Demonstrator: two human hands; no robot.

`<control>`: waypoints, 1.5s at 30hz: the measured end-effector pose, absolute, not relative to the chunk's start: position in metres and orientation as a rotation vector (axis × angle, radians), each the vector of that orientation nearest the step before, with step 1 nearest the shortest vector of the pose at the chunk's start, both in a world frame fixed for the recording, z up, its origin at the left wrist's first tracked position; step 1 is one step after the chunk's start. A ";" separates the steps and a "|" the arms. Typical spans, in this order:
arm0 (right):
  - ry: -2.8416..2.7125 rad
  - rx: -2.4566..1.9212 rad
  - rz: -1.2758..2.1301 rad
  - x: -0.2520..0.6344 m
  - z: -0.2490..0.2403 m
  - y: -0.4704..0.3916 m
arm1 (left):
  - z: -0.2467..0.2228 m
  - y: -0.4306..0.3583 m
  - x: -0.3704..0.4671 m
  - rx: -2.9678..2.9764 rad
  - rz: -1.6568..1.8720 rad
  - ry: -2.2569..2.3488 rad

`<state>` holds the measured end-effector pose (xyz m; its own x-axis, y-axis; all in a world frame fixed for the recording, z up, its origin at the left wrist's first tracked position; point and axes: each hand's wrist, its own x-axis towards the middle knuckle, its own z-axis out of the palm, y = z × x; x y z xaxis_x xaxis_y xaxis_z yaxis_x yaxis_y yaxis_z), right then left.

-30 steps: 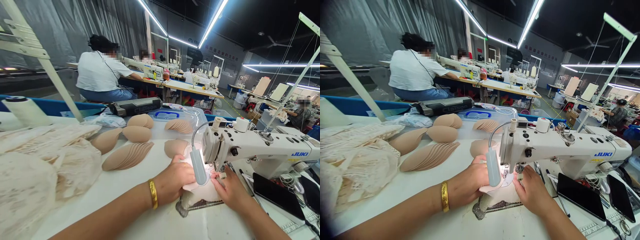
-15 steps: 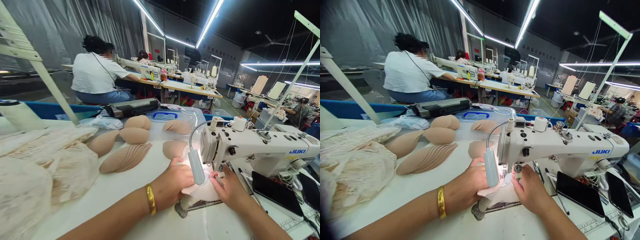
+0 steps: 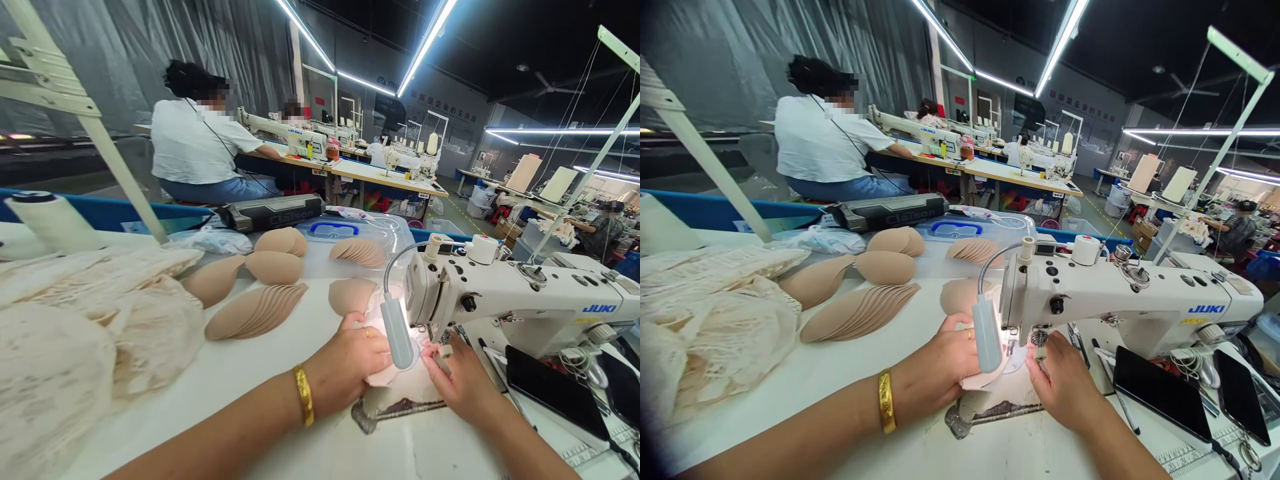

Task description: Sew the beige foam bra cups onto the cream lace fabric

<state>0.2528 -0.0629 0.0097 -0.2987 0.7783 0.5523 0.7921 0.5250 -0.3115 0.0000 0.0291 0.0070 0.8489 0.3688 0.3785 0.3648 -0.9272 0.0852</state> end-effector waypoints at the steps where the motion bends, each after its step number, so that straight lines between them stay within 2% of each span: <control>1: -2.104 -1.268 -0.034 0.253 0.009 -0.063 | 0.007 0.030 0.000 3.007 0.628 0.570; 6: -2.181 -1.226 -0.047 0.255 0.008 -0.065 | 0.000 0.027 0.001 3.014 0.735 0.491; 13: -2.414 -1.116 0.222 0.248 0.019 -0.074 | 0.009 -0.001 0.003 2.990 0.923 0.335; 26: -2.353 -1.240 0.138 0.240 0.012 -0.068 | 0.018 -0.001 0.008 3.028 0.967 0.432; 34: -2.288 -1.387 0.081 0.239 0.001 -0.062 | 0.018 0.016 0.011 3.039 0.719 0.597; 39: -2.274 -1.374 0.064 0.238 0.002 -0.062 | 0.025 0.028 0.012 2.969 0.725 0.661; 45: -2.275 -1.369 -0.016 0.237 0.002 -0.062 | 0.058 0.071 0.030 2.740 0.851 1.131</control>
<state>0.2373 -0.0619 0.0017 -0.3833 0.8294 0.4063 0.8350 0.4993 -0.2314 0.0301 0.0712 0.0577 0.5788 0.6671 0.4690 0.6353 -0.7295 0.2536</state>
